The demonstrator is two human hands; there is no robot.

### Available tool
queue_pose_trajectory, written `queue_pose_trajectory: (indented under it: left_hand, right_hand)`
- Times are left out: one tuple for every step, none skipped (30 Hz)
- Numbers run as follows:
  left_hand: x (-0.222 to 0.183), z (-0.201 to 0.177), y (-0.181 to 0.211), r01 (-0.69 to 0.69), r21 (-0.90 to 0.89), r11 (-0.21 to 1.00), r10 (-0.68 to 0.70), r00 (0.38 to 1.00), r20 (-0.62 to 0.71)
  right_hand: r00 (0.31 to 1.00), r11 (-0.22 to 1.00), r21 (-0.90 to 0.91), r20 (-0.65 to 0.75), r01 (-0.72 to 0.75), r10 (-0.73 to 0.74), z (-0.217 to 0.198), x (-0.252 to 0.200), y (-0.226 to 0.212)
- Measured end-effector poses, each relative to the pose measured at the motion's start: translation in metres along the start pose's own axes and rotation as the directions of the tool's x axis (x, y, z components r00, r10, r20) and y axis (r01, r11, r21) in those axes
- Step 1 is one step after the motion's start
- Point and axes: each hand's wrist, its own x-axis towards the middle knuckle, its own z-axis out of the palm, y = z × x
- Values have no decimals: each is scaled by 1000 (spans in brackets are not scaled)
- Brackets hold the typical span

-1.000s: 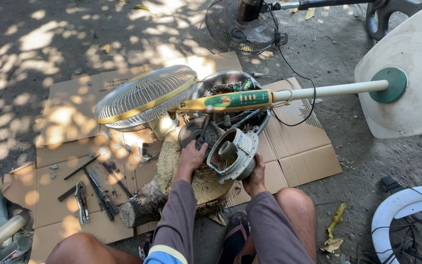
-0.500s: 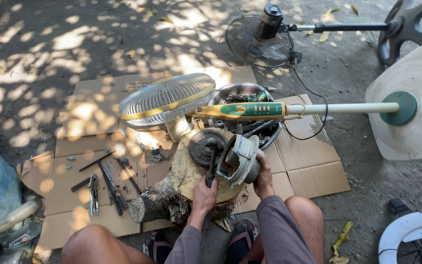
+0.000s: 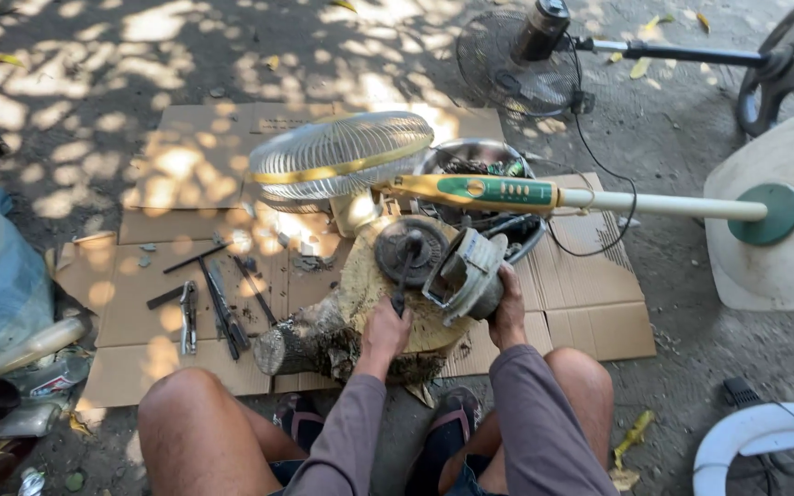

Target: Disassembling a motor housing using a hammer and punch on a wooden stump

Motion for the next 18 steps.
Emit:
queue_pose_trajectory:
  left_hand:
    - [0, 6, -5, 28, 25, 999, -28, 999, 22]
    - [1, 13, -9, 55, 50, 997, -57, 997, 43]
    - [-6, 16, -16, 56, 47, 997, -57, 998, 36]
    - [-12, 20, -22, 94, 67, 993, -98, 994, 53]
    - [-19, 21, -30, 134, 92, 987, -140, 988, 69]
    - [-39, 5, -20, 135, 94, 986, -142, 988, 62]
    - [-61, -9, -9, 98, 34, 995, -100, 993, 58]
    - [-83, -23, 1, 60, -25, 998, -58, 997, 52]
    - [-85, -24, -1, 58, -25, 998, -56, 997, 59]
    - [-88, -26, -4, 61, -3, 998, -61, 995, 77]
    - [-86, -27, -3, 56, 13, 998, -57, 994, 90]
    - [-79, -19, -10, 46, 7, 999, -47, 995, 92]
    - [-77, -10, -19, 39, 66, 997, -41, 999, 29]
    - [-74, -1, -29, 36, 124, 992, -32, 999, -34]
    - [-81, -11, -16, 41, 115, 993, -37, 999, -38]
    - [-88, -21, -3, 71, 119, 990, -76, 997, 34]
    - [-94, -34, 9, 101, 128, 987, -115, 988, 103]
    - [-92, -36, 8, 107, 122, 987, -119, 988, 96]
  right_hand:
    - [1000, 1000, -8, 2, -2, 2, 2, -4, -2]
    - [1000, 1000, -15, 4, -3, 3, 4, -9, -4]
    - [1000, 1000, -17, 11, -2, 3, -1, -3, -2]
    - [1000, 1000, -21, 11, -11, 12, -5, 4, 0]
    - [1000, 999, -22, 12, -24, 24, -10, 9, 5]
    - [999, 999, -21, 17, -26, 27, -3, 6, 2]
    - [999, 999, -28, 30, -27, 28, -2, 2, -2]
    - [999, 999, -36, 42, -28, 30, 0, -3, -5]
    - [999, 999, -35, 36, -26, 27, -1, -5, -4]
    - [996, 998, -57, 93, -10, 15, -1, -8, -2]
    - [988, 997, -79, 157, 17, -5, 2, -7, -6]
    - [988, 996, -79, 157, 29, -16, -2, -4, -6]
    - [974, 993, -118, 228, 21, 7, -8, -3, -5]
    - [955, 987, -157, 296, 15, 33, -13, -1, -3]
    - [953, 986, -167, 300, 17, 35, -12, -4, -5]
    - [961, 982, -188, 274, 27, 26, -11, -7, -7]
    - [968, 978, -206, 252, 35, 19, -8, -11, -7]
    - [966, 977, -212, 258, 35, 22, -6, -10, -6]
